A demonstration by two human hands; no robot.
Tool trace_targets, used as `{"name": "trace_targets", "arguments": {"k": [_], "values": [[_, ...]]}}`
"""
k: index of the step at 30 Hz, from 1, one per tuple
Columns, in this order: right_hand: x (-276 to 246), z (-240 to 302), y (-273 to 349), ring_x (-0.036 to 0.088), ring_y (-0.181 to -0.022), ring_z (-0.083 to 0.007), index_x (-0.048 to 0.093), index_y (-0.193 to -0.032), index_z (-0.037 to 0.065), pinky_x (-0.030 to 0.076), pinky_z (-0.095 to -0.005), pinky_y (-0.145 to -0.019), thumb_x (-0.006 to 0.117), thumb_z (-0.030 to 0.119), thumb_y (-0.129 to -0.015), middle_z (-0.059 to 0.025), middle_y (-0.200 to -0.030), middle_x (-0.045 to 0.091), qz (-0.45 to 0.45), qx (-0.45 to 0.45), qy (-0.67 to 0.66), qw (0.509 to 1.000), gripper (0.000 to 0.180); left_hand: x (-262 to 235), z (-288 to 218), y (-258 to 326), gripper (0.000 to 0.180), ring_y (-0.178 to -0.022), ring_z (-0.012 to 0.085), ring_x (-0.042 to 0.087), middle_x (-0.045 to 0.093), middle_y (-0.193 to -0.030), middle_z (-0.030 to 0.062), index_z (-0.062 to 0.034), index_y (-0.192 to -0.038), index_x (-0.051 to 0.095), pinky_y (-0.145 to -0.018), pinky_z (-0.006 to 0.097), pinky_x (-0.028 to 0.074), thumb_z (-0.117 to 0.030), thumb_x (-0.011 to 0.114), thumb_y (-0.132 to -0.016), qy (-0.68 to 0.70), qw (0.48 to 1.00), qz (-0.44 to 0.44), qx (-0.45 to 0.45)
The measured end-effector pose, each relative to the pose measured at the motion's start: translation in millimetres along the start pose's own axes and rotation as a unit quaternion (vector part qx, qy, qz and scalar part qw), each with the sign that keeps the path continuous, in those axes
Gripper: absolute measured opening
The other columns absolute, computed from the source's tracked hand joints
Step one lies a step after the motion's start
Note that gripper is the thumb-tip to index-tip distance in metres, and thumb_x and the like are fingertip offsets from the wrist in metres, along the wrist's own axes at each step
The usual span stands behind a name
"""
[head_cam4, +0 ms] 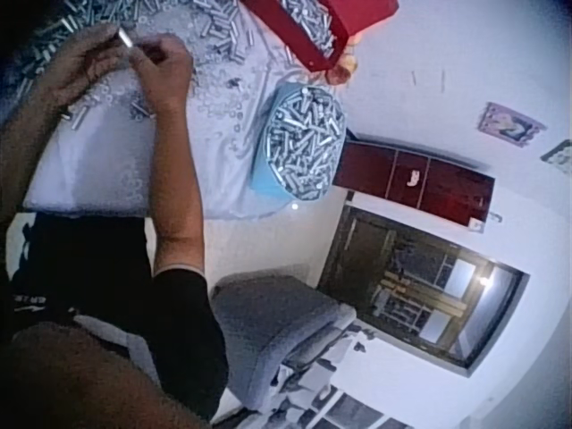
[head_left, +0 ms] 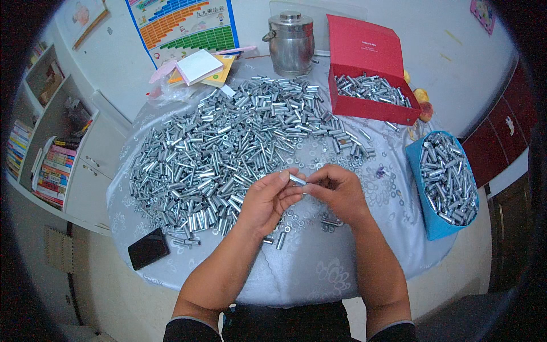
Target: The person repeatedly picks up small metal sleeves and washers from a large pile on a table, inserts the washers into the sleeves, and places the assembled units into a blue container. The process is continuous and repetitive throughout the clip.
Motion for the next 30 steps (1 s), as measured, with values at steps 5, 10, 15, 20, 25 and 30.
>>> {"name": "trace_targets", "arguments": {"k": [5, 10, 15, 20, 25, 30], "values": [[2.4, 5.5, -1.2, 0.062, -0.067, -0.0180, 0.071, -0.089, 0.004, 0.049, -0.0300, -0.063, 0.075, 0.016, -0.078, -0.0095, -0.079, 0.064, -0.026, -0.025, 0.113, 0.993, 0.017, 3.2, -2.0, 1.6, 0.036, -0.096, 0.0250, 0.068, 0.064, -0.111, 0.0171, 0.0008, -0.126, 0.051, -0.084, 0.038, 0.058, -0.024, 0.048, -0.100, -0.077, 0.997, 0.009, 0.003], [2.9, -8.6, -3.7, 0.064, -0.079, -0.0276, 0.070, -0.091, 0.006, 0.051, -0.0373, -0.071, 0.071, 0.022, -0.081, -0.0122, -0.086, 0.064, 0.013, -0.024, 0.244, 0.969, 0.019, -3.8, -15.1, 0.4, 0.034, -0.091, 0.0253, 0.068, 0.063, -0.112, 0.0168, 0.0008, -0.126, 0.052, -0.083, 0.035, 0.058, -0.021, 0.051, -0.099, -0.090, 0.994, -0.048, 0.050], [17.1, -11.2, 2.1, 0.061, -0.090, -0.0305, 0.067, -0.096, 0.009, 0.050, -0.0417, -0.079, 0.066, 0.022, -0.084, -0.0118, -0.095, 0.061, 0.061, -0.016, 0.357, 0.932, 0.018, -9.4, -17.3, 0.7, 0.029, -0.085, 0.0197, 0.067, 0.066, -0.105, 0.0142, 0.0042, -0.118, 0.060, -0.079, 0.030, 0.057, -0.011, 0.060, -0.093, -0.191, 0.974, -0.080, 0.090], [18.5, -16.8, -0.3, 0.062, -0.092, -0.0313, 0.066, -0.094, 0.008, 0.050, -0.0425, -0.078, 0.065, 0.021, -0.084, -0.0119, -0.098, 0.060, 0.085, 0.024, 0.373, 0.923, 0.016, -8.3, -19.4, 3.5, 0.027, -0.077, 0.0140, 0.066, 0.069, -0.092, 0.0116, 0.0057, -0.112, 0.064, -0.071, 0.025, 0.056, -0.006, 0.066, -0.089, -0.291, 0.945, -0.100, 0.112], [13.1, -12.3, 0.6, 0.063, -0.086, -0.0300, 0.064, -0.095, 0.006, 0.050, -0.0406, -0.075, 0.066, 0.016, -0.084, -0.0123, -0.093, 0.062, 0.049, 0.017, 0.304, 0.951, 0.016, -5.9, -20.7, 4.8, 0.027, -0.075, 0.0142, 0.065, 0.069, -0.089, 0.0115, 0.0060, -0.113, 0.064, -0.069, 0.025, 0.054, -0.002, 0.064, -0.087, -0.331, 0.926, -0.086, 0.160], [-4.0, -34.0, -6.0, 0.059, -0.064, -0.0153, 0.062, -0.095, 0.002, 0.048, -0.0288, -0.061, 0.065, 0.009, -0.086, -0.0064, -0.076, 0.063, -0.059, 0.128, -0.133, 0.981, 0.012, -1.8, -22.0, 5.2, 0.026, -0.077, 0.0136, 0.065, 0.069, -0.091, 0.0101, 0.0028, -0.111, 0.067, -0.070, 0.025, 0.053, -0.001, 0.064, -0.085, -0.420, 0.886, -0.063, 0.188]]}}
Point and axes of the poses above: each hand's wrist, its own y-axis away from the middle knuckle, its own x-axis out of the palm, z = x × y, the point moved 8 cm from there along -y, towards the middle knuckle
